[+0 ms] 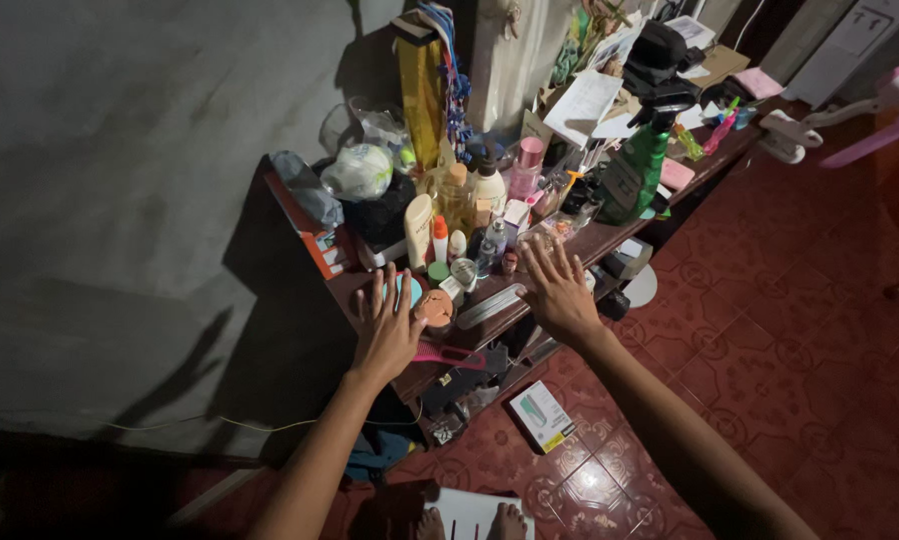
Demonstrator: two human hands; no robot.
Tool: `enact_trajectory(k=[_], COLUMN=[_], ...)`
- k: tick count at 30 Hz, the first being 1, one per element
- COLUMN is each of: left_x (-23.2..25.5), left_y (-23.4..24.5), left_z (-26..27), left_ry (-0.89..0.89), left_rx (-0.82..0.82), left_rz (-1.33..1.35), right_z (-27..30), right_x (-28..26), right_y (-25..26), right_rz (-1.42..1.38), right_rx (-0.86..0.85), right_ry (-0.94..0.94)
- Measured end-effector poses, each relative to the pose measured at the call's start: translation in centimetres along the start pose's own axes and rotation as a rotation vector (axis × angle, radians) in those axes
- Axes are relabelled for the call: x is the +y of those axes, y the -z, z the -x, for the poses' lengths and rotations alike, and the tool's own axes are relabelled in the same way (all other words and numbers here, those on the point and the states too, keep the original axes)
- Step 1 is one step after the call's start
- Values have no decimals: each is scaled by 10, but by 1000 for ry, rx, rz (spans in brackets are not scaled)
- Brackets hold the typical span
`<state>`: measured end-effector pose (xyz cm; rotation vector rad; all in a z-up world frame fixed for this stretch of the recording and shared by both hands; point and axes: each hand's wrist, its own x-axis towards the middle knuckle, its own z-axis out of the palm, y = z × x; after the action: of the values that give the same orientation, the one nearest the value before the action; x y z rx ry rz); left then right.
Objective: The person wipes several boxes and items on a cluttered shelf using a dark cloth. They pick up a red and blue box, wipe it, open it, and place it back. They also wipe a black box and a white box, then handle a trophy and a medal before placing them back on the shelf.
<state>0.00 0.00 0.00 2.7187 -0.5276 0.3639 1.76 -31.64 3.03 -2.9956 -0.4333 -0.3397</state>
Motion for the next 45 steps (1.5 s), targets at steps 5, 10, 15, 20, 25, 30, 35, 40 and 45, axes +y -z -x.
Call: enact_trajectory(k=[5,10,15,20,25,30,35,40,45], left_x=[4,5,6,6,7,11,17,22,25], left_y=[3,3,3,3,4,5,7,5,-2], left_z=[-1,-2,-2,-2,0,0,-1,-3,-2], left_ry=[0,5,3,12,-8,2,-13,-37,-26], left_rx=[4,-7,-6,-21,-5,-1,4,43,38], left_rz=[4,-2,-7,-3,-3,-14,-30,22,87], right_z=[0,1,2,2,1,4,11,18,23], right_x=[2,3,2,1,1,4,10,13,15], right_y=[-1,-1,2,3,1,-2,-4,-1,3], right_rz=[21,31,28,28,28,35,9,-12,33], right_rx=[-4,-5,-15,-29,-52,-40,15,44,49], right_ry=[-4,-6,-18,-12,-19,-4,0,0,-1])
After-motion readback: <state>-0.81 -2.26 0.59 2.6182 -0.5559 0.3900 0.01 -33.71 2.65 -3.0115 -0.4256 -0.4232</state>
